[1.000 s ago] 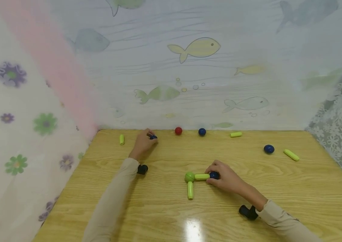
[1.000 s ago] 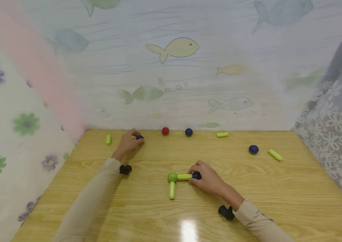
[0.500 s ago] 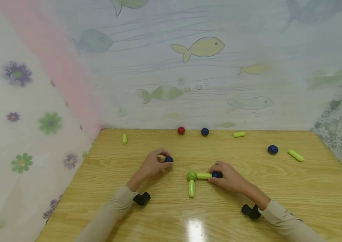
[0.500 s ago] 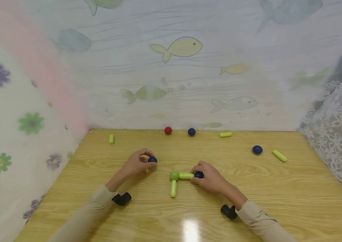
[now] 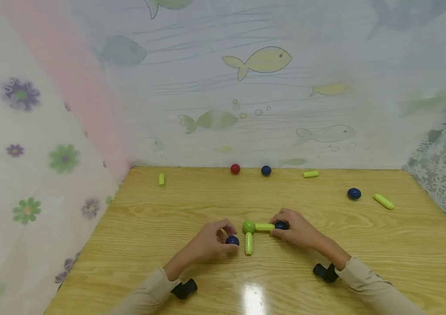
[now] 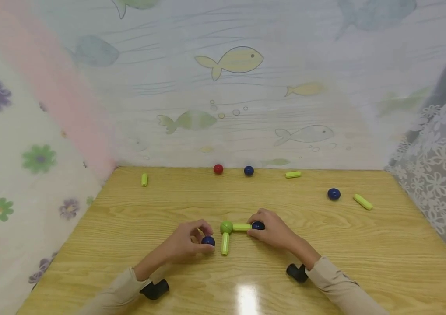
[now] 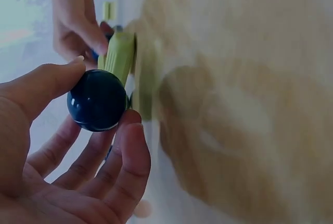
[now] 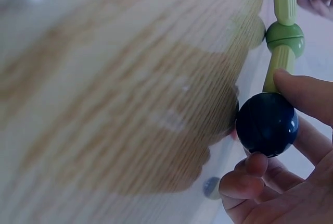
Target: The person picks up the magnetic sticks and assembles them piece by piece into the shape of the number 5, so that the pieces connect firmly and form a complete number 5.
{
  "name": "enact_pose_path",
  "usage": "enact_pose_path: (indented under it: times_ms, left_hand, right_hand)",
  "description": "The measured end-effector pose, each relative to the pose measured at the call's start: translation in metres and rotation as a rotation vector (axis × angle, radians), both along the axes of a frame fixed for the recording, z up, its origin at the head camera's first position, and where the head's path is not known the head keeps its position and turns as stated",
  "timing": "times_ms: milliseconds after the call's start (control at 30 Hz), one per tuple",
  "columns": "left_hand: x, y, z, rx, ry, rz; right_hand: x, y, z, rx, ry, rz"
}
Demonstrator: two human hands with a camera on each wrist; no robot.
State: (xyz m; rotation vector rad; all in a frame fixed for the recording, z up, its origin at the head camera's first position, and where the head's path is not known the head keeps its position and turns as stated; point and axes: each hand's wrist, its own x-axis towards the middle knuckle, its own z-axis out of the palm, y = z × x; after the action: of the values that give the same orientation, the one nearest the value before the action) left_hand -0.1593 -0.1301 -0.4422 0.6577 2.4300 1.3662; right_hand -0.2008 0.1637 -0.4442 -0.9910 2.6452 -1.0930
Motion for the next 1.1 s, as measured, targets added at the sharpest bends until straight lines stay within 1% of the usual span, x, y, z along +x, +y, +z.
enact_pose_path:
  times_ms: [133, 200, 300, 400, 500, 600, 733, 833, 933, 1033, 1100]
  left_hand:
    - [0.012, 0.01, -0.002, -0.007, -0.005, -0.047]
    - [0.017, 0.015, -0.002, -0.022, -0.018, -0.059]
    - [0.021, 0.024, -0.002, -0.057, -0.006, -0.072]
    - [0.024, 0.031, -0.001, -0.112, 0.011, -0.066]
    - [0.026, 0.036, 0.001, -0.174, 0.006, -0.058]
    - [0.028, 0.04, 0.004, -0.242, -0.023, -0.061]
    - [0.026, 0.045, 0.007, -0.353, -0.029, -0.082]
    - [0.024, 0.049, 0.008, -0.406, -0.033, -0.102]
    - [0.022, 0.051, 0.009, -0.408, -0.04, -0.116]
    - [0.022, 0.051, 0.009, -0.398, -0.014, -0.118]
    - [0.023, 0.051, 0.01, -0.388, 0.015, -0.109]
  right_hand:
    - [0.0, -0.001, 0.0, 0.008, 0.004, -0.002]
    - [0.0, -0.001, 0.0, 0.011, -0.001, -0.005]
    - [0.0, -0.001, 0.0, 0.014, -0.005, -0.012]
    - [-0.001, 0.0, -0.001, 0.019, -0.008, -0.014]
    - [-0.001, 0.0, -0.001, 0.027, -0.002, -0.011]
    - [-0.002, 0.0, -0.001, 0.031, 0.004, -0.011]
    - [-0.002, 0.002, -0.002, 0.027, 0.012, -0.018]
    - [-0.002, 0.003, -0.003, 0.03, 0.013, -0.018]
    - [-0.003, 0.002, -0.004, 0.032, 0.007, -0.015]
    - [-0.003, 0.002, -0.004, 0.03, 0.003, -0.011]
    - [-0.004, 0.002, -0.004, 0.025, 0.005, -0.008]
